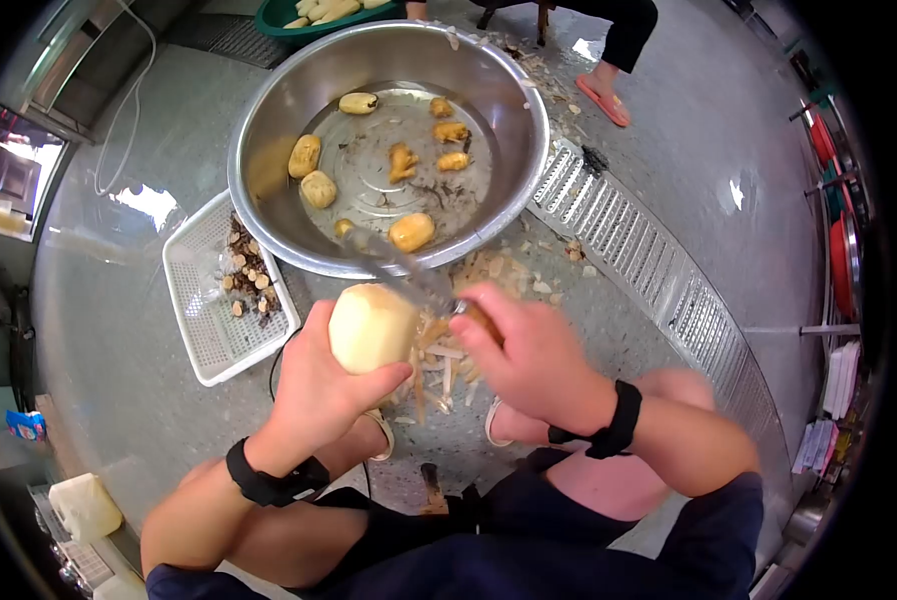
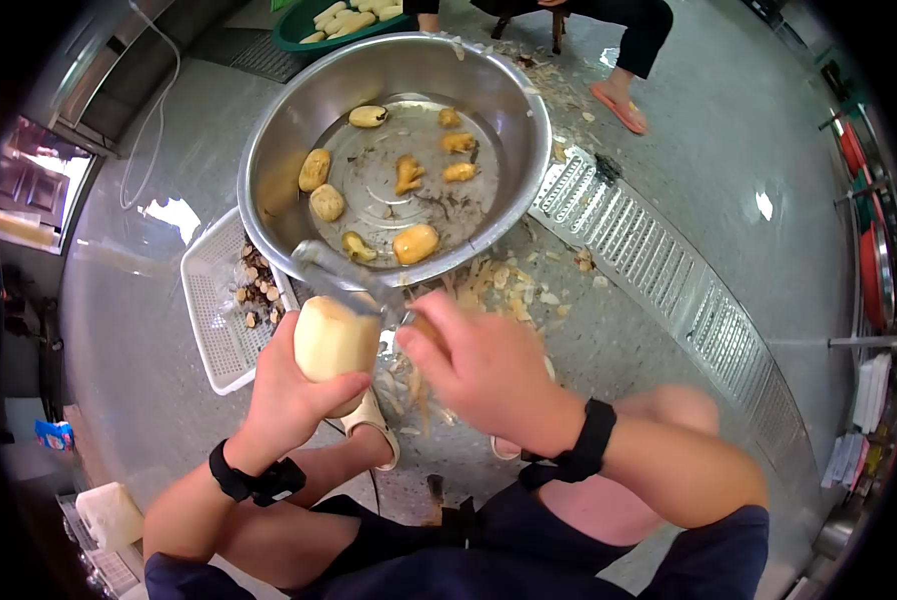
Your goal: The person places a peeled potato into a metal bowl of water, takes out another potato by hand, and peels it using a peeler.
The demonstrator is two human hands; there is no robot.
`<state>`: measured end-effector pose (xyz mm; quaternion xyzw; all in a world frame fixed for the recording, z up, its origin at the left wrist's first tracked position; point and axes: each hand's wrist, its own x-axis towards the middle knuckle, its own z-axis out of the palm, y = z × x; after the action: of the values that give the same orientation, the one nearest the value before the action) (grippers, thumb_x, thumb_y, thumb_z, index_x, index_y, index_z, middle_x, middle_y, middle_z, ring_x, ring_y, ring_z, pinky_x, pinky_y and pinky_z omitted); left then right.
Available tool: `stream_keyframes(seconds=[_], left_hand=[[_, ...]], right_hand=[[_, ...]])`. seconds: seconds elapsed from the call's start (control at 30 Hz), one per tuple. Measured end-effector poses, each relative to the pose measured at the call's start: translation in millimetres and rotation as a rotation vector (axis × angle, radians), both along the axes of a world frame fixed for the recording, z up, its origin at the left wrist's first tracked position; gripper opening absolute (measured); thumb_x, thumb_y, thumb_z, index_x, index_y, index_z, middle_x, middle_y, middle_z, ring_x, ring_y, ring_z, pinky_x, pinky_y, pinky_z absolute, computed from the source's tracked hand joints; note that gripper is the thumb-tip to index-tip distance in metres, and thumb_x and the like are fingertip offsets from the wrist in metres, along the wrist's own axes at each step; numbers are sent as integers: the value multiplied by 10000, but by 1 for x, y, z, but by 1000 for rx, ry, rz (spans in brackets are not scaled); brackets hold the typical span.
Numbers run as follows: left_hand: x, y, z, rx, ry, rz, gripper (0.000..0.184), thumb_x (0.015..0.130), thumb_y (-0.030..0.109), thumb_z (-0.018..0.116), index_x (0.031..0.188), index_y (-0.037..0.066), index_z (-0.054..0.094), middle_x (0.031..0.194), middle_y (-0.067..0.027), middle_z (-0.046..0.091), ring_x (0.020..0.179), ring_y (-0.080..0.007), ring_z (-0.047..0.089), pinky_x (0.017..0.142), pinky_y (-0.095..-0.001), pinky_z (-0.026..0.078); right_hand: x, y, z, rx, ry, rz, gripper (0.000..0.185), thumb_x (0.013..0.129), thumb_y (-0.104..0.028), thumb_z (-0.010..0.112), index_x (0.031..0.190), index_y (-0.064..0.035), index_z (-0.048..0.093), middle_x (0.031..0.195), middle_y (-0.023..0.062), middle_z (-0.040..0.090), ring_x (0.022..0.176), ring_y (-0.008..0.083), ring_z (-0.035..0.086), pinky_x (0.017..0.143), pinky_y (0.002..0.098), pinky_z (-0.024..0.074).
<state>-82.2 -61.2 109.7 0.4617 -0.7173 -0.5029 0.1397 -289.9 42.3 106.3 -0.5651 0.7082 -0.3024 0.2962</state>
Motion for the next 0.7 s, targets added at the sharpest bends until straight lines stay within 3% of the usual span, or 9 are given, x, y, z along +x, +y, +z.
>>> stream_keyframes(seconds=[0.1, 0.23, 0.27, 0.3, 0.53, 0.7], left_hand=[[2, 15, 1, -80, 22, 2, 652, 712, 255, 881, 1215, -22, 574, 1031, -173, 734, 939, -250, 738, 828, -356, 568], [5, 19, -6, -156, 58, -191, 634, 719, 248, 872, 1230, 13, 581, 1018, -166, 750, 920, -274, 751, 812, -364, 574], [9, 18, -1, -18, -42, -218, 620, 717, 247, 871, 1226, 25, 594, 997, -170, 755, 895, -304, 753, 792, -381, 581], [8, 21, 0, -61, -32, -189, 608, 717, 251, 871, 1206, 16, 597, 986, -173, 754, 892, -312, 753, 786, -386, 581], [22, 43, -38, -166, -209, -172, 541, 691, 292, 877, 1007, -30, 579, 875, -264, 700, 836, -437, 708, 732, -464, 564], [27, 46, -60, -136, -352, -194, 553, 705, 324, 868, 1010, -32, 574, 845, -253, 707, 830, -435, 712, 732, -468, 562]], right_hand=[[18, 20, -6, -255, 138, 76, 266, 986, -317, 642, 1052, -64, 596, 824, 121, 681, 669, 322, 684, 539, 417, 508], [29, 35, 3, -309, 359, 82, 266, 990, -337, 633, 1067, -88, 579, 785, 107, 655, 656, 299, 684, 500, 386, 503], [35, 39, -1, -289, 375, 45, 272, 992, -344, 631, 1073, -90, 574, 777, 104, 649, 659, 299, 684, 497, 384, 504], [39, 43, -7, -273, 393, 14, 279, 994, -352, 628, 1079, -93, 568, 769, 101, 644, 661, 298, 685, 494, 383, 505], [75, 70, -64, -5, -25, -182, 277, 1038, -338, 568, 1086, -67, 541, 787, 196, 681, 697, 407, 669, 554, 510, 511], [84, 71, -91, 133, -182, -211, 295, 1054, -334, 533, 1106, -45, 551, 776, 249, 664, 750, 472, 654, 647, 572, 498]])
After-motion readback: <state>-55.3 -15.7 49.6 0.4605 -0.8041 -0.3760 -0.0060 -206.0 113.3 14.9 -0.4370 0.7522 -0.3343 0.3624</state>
